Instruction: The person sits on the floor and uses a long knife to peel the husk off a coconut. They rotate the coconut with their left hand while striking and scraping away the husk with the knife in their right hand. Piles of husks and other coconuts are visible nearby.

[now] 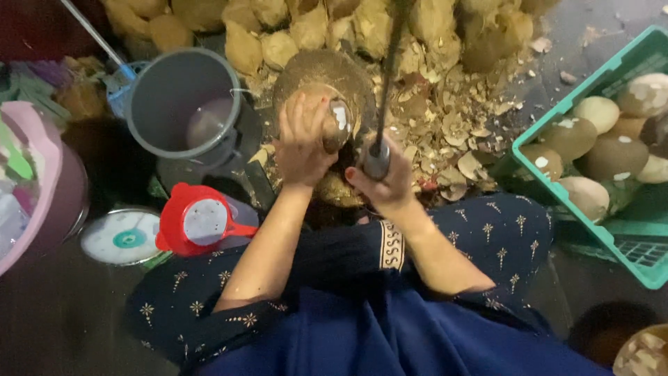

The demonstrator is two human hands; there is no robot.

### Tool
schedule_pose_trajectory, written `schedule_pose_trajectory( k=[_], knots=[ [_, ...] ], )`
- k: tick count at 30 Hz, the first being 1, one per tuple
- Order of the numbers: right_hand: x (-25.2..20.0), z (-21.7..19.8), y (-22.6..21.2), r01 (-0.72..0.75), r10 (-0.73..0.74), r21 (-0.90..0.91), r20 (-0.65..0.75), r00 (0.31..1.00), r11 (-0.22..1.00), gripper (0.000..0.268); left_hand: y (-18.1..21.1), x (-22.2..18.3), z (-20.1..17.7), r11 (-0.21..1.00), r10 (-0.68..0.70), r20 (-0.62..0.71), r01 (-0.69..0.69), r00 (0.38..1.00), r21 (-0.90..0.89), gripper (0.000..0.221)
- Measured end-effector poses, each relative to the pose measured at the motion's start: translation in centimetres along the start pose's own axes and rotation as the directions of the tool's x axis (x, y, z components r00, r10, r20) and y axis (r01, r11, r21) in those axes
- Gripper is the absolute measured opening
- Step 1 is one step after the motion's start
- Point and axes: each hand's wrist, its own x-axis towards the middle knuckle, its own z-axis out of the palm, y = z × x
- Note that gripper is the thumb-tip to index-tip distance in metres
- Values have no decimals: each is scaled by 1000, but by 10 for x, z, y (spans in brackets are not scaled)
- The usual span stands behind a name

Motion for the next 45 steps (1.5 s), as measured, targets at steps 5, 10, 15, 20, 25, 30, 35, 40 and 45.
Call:
schedule_pose_trajectory(
  k=[5,10,15,20,25,30,35,40,45],
  knots=[
    [-22,10,73,-720,733,413,162,660,557,18,1,0,-7,999,-9,7,9,1000,-36,106],
    [-38,-6,110,-849,960,513,156,233,123,20,2,-4,-12,995,-63,28,61,998,77,103],
    [-46,0,124,-904,943,270,-79,323,333,23,-4,-6,1,983,-174,27,175,984,-53,104],
    [-29,6,81,-858,886,221,-95,455,464,23,-40,-3,7,782,-306,45,278,951,-558,114],
    [-11,18,30,-809,844,319,48,533,493,21,-40,18,-16,651,-362,363,512,859,-561,125],
    [-28,13,70,-866,885,265,82,459,424,10,-14,31,-26,751,-402,449,568,798,-336,125],
    [14,4,-15,-568,578,272,54,815,776,24,-22,33,-24,739,-394,377,532,838,-412,116],
    [-8,21,22,-242,261,182,-88,961,953,19,-24,34,-23,706,-398,398,553,826,-442,114],
    [-18,23,48,-913,943,317,127,309,256,12,-14,34,-29,656,-450,462,634,764,-409,110]
  ],
)
